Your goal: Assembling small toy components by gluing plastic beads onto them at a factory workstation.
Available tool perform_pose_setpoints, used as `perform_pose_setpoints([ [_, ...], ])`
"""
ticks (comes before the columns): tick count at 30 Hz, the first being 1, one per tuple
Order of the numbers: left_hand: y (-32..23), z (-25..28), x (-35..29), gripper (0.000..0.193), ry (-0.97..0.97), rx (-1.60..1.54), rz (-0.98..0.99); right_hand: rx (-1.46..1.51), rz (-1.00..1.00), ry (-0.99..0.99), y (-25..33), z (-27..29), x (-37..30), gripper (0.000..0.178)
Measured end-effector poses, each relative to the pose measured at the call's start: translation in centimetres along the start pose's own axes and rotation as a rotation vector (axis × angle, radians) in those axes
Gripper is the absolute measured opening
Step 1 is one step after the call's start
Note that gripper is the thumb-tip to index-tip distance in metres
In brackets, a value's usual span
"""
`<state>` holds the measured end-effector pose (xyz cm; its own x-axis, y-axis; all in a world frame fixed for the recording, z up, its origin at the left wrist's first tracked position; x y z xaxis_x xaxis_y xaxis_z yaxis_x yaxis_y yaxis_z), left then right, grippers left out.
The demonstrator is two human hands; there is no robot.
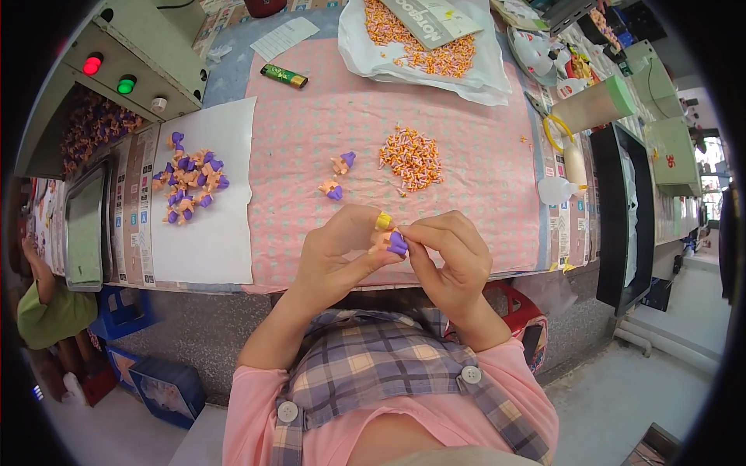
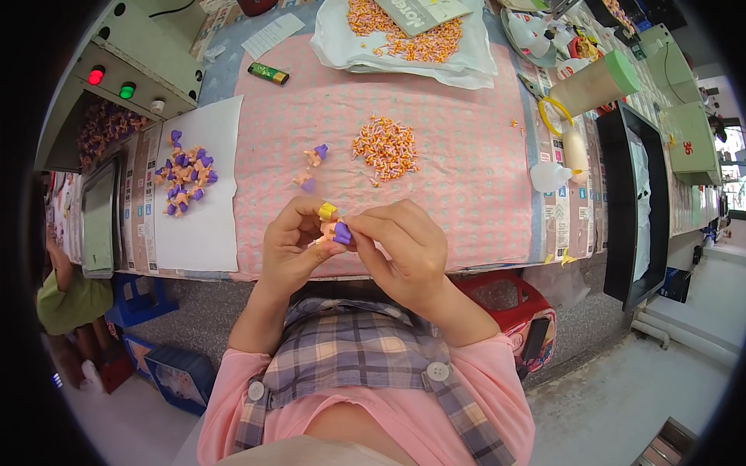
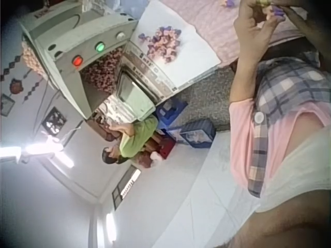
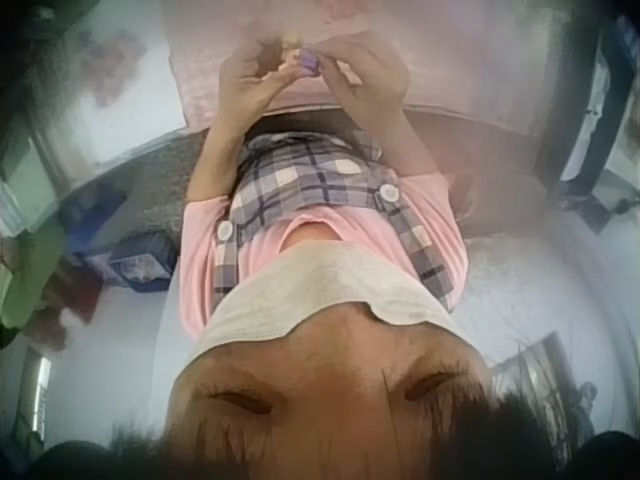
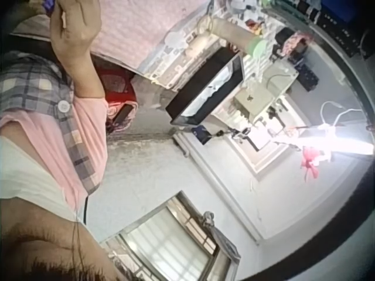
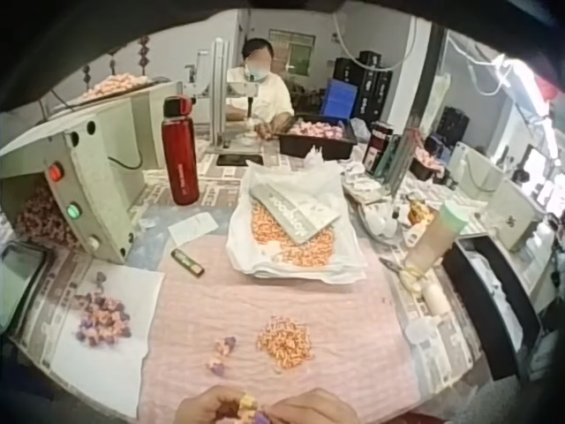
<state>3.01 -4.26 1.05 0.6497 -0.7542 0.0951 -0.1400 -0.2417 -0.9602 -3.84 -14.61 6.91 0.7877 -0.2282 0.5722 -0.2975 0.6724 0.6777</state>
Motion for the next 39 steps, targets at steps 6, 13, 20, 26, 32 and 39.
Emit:
perform_pose_setpoints([
  [6,0.0,-0.1,0.0,0.027,-0.026,-0.106,-0.011,0.004,0.008,-0.009,0.1,-0.1,-0.3,0.02],
  [13,0.4,0.2,-0.1,0.027,-0.04,-0.062,-0.016,0.023,-0.024,0.011,0.0,-0.1,-0.6,0.02],
  [20,0.4,0.4,-0.2,0.029,-0.001,0.101,-0.067,0.073,-0.085,0.032,-0.4,-0.1,-0.6,0.021],
  [26,-0.9,0.2,0.1,0.025,-0.06,0.338,-0.153,0.099,-0.123,0.04,-0.9,-0.1,-0.7,0.021],
  [32,-2.2,0.2,0.3,0.026,-0.075,0.646,-0.394,0.076,-0.14,0.051,-1.9,-0.8,-0.8,0.023],
  [39,-2.5,0.3,0.3,0.03,-0.107,0.635,-0.425,0.085,-0.148,0.051,-2.0,-1.1,-0.8,0.024],
])
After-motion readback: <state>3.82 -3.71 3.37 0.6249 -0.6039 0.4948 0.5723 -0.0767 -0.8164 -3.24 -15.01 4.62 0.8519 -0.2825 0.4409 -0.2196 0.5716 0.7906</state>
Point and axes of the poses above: each hand's wrist, its own x-axis towards the middle knuckle, its own z-axis out of the back of the hand, y = z × x, the point moved 6 cm from there along x, towards the middle knuckle, and after that the axes turned 1 degree about x, right-handed, at the moved point
